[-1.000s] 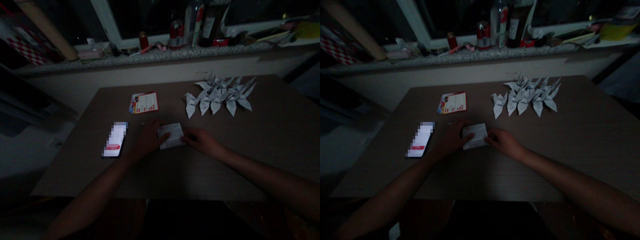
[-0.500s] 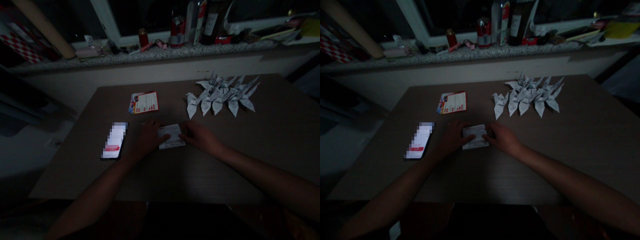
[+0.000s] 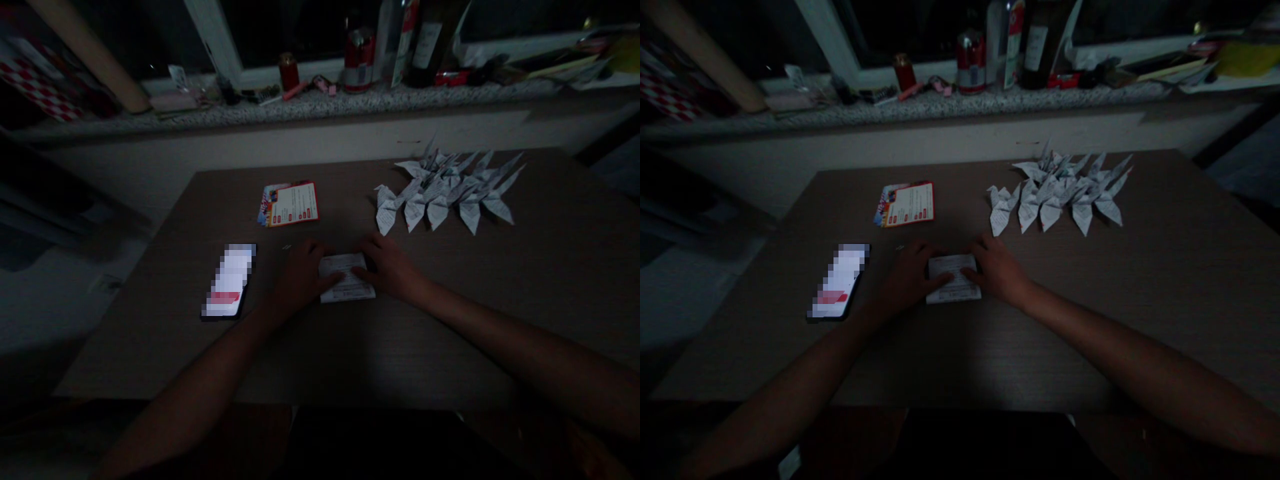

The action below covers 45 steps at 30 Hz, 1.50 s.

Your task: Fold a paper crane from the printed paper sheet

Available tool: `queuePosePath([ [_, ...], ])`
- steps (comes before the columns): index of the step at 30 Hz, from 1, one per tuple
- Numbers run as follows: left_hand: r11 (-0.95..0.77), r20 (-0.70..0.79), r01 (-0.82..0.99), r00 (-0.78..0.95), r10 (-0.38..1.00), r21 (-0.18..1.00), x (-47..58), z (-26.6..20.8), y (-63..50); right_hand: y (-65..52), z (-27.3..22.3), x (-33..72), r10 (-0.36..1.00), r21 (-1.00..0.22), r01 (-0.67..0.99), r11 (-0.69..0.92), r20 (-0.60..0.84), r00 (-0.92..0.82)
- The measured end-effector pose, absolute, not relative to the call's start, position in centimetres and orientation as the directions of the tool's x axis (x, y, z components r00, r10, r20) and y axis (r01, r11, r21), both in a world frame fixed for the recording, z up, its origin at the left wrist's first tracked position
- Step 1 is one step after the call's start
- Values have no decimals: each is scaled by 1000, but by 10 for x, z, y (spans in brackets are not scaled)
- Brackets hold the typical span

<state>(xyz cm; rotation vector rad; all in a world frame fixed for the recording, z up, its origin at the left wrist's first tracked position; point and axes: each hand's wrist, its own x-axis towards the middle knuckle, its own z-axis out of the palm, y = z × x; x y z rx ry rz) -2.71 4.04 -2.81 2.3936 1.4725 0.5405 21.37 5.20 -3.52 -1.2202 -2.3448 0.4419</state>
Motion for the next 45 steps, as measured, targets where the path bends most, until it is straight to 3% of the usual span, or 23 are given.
queuePosePath([
  [7,-436,168,773,406,898,461,-27,-25,39,47,-29,211,871,-618,635,463,186,-455],
  [13,-323,95,593,383,919,737,-23,-13,36,41,-25,222,911,-801,478,360,191,-366],
  [20,-199,60,441,309,949,875,-3,5,28,28,-14,241,962,-952,266,151,80,-259],
  [34,-12,-38,187,261,965,982,17,0,10,9,-1,245,984,-980,195,-43,-75,-161],
  [45,46,-79,140,240,968,989,18,6,3,2,6,244,990,-974,220,-58,-85,-113],
])
